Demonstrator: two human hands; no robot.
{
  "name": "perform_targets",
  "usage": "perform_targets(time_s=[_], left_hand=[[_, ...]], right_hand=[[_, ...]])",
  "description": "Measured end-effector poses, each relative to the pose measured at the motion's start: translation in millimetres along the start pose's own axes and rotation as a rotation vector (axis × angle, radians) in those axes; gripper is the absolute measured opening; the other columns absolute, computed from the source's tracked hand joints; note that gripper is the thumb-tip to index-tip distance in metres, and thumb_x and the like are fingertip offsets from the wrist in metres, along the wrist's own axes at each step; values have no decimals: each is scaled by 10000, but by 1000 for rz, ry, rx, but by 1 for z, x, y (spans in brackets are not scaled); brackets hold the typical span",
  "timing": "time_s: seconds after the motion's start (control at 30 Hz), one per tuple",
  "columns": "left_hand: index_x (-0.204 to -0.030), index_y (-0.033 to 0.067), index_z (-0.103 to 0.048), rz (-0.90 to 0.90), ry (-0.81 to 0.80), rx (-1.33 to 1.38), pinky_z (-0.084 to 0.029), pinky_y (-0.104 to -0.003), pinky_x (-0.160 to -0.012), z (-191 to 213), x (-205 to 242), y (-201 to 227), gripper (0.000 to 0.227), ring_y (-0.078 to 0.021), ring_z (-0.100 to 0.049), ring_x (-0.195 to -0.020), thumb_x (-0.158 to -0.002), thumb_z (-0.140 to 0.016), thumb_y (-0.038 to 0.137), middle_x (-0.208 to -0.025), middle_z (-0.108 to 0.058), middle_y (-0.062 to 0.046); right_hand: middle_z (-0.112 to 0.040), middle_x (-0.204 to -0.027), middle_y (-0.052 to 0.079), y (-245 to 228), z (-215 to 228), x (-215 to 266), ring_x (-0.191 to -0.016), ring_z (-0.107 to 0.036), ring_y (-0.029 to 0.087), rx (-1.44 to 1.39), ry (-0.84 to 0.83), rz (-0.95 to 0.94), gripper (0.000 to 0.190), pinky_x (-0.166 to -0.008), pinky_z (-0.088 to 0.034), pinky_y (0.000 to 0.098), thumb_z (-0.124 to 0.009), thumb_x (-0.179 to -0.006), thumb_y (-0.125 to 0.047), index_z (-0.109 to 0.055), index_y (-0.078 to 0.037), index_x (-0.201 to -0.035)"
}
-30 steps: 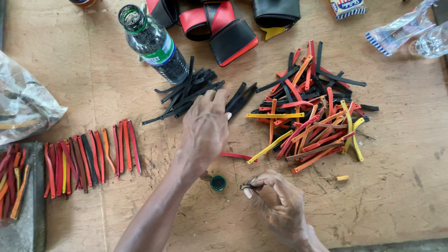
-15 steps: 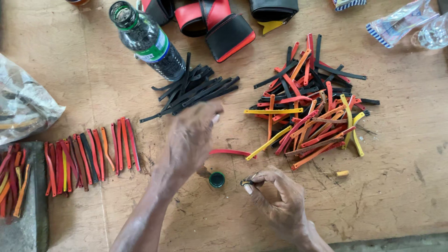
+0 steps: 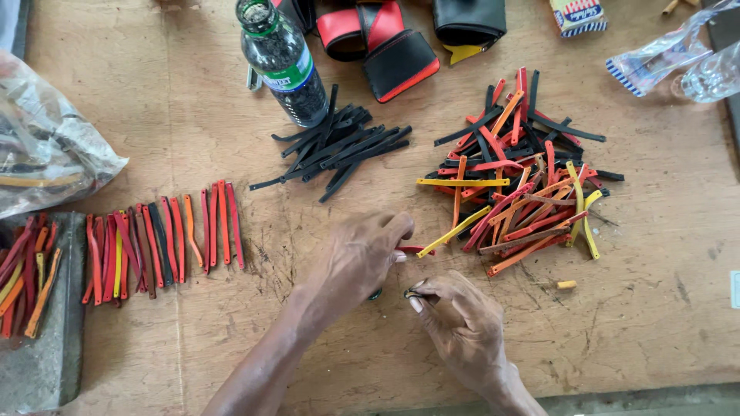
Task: The person applies glue to the edges of small colored plastic straps using a small brush. They pick up each strap, apply glue along one edge, and place it back on the table. The process is repeated for multiple straps of different colors.
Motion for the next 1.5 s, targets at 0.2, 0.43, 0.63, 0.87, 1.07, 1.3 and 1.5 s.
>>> perform_targets(time_s=[0.2,0.43,0.63,0.87,1.07,1.3,1.5], left_hand=[[-956,48,-674,-101,151,158,-523,-443,-788,3,8,-2,235,-305,-612,-923,-766,-650,-88,-940,-643,-132],[-946,45,-691,142,330,329,-576,-336,-716,32,35,-40,77,-167,-623,-830,-933,-631,-1,-954,-687,-82],[-1103,77,-724,389,319,943,-598,-247,-618,21,65,-62,185,-60,-651,-789,-944,-637,116,-955,-744,7],[-1094,53,-762,455,331,1086,-545,-237,-609,4,84,-66,204,-61,-620,-703,-950,-733,195,-824,-726,-10],[-1070,23,-766,360,360,1223,-582,-223,-695,0,91,-63,182,-57,-671,-792,-933,-747,142,-908,-760,-3],[-1060,68,-779,397,312,1174,-545,-203,-652,1,99,-59,196,-39,-655,-753,-904,-760,185,-875,-769,-5],[-991,51,-802,255,394,872,-438,-204,-627,28,101,-50,164,-47,-551,-736,-922,-773,198,-872,-725,-12]], right_hand=[[-747,-980,85,-15,-1,-2,-908,-732,217,25,6,139,246,-778,-584,316,-790,-823,6,-678,-66,-1030],[-753,-1044,76,4,-5,1,-921,-717,131,-168,-17,-7,213,-753,-616,259,-757,-878,13,-710,-65,-1070],[-732,-1091,91,6,-3,-16,-987,-709,121,-258,-44,-47,203,-835,-612,249,-725,-921,45,-690,-32,-1105],[-698,-1063,64,-6,-11,-34,-950,-647,51,-309,-45,-126,199,-861,-551,195,-716,-932,92,-678,22,-1114],[-722,-1094,99,-25,-22,-45,-924,-618,56,-268,-106,-41,194,-792,-532,180,-750,-933,64,-687,14,-1110],[-773,-1080,105,-32,-33,-54,-855,-707,72,-144,-159,-10,190,-617,-503,155,-774,-924,-13,-728,-5,-1108],[-704,-1103,109,-43,-39,-56,-1010,-693,119,-209,-217,-3,198,-908,-582,240,-737,-955,-8,-674,29,-1139]])
Point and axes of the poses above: each hand's wrist, its own x-axis away from the middle knuckle, its own z-axis out of the back of the hand, y = z × x, the point moved 10 cm from there along -x, towards the middle knuckle
